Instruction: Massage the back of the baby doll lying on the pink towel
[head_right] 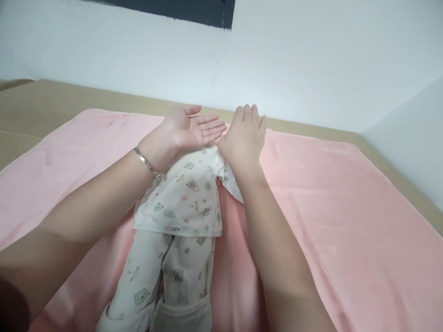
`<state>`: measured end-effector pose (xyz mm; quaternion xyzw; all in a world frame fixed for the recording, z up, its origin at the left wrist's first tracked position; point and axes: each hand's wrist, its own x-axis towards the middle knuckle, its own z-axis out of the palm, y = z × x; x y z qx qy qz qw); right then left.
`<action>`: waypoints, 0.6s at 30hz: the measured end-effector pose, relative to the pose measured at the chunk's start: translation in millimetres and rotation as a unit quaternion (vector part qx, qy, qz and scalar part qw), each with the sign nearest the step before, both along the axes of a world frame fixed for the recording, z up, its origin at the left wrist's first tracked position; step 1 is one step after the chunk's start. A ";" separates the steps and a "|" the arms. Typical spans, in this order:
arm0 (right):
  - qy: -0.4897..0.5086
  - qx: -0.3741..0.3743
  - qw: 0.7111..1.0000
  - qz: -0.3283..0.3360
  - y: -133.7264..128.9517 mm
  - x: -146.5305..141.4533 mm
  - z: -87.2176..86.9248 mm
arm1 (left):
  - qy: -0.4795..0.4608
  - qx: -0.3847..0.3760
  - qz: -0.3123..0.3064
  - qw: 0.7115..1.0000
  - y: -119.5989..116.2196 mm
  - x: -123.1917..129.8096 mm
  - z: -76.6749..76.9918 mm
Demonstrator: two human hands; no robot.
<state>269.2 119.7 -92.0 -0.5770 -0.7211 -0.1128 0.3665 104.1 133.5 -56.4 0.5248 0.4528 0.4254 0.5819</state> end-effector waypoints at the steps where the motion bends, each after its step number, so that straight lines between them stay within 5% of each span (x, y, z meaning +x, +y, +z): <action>1: -0.001 0.000 1.000 -0.009 0.7 -1.7 0.3 | 0.027 0.015 -0.011 0.999 -1.9 -10.2 -2.2; 5: -0.004 -0.045 0.996 -0.074 6.8 -12.9 4.2 | -0.020 -0.003 -0.031 0.999 -18.5 -47.5 3.8; 10: 0.041 -0.048 0.991 -0.115 11.4 -20.9 3.9 | -0.196 -0.110 0.104 0.969 -47.8 -78.7 35.5; 13: 0.054 -0.057 0.988 -0.131 5.1 -23.1 5.8 | -0.292 -0.131 0.125 0.939 -61.4 -93.4 52.5; 18: 0.012 -0.105 0.982 -0.159 -11.4 -30.5 19.7 | -0.271 -0.091 0.116 0.951 -79.3 -114.1 72.3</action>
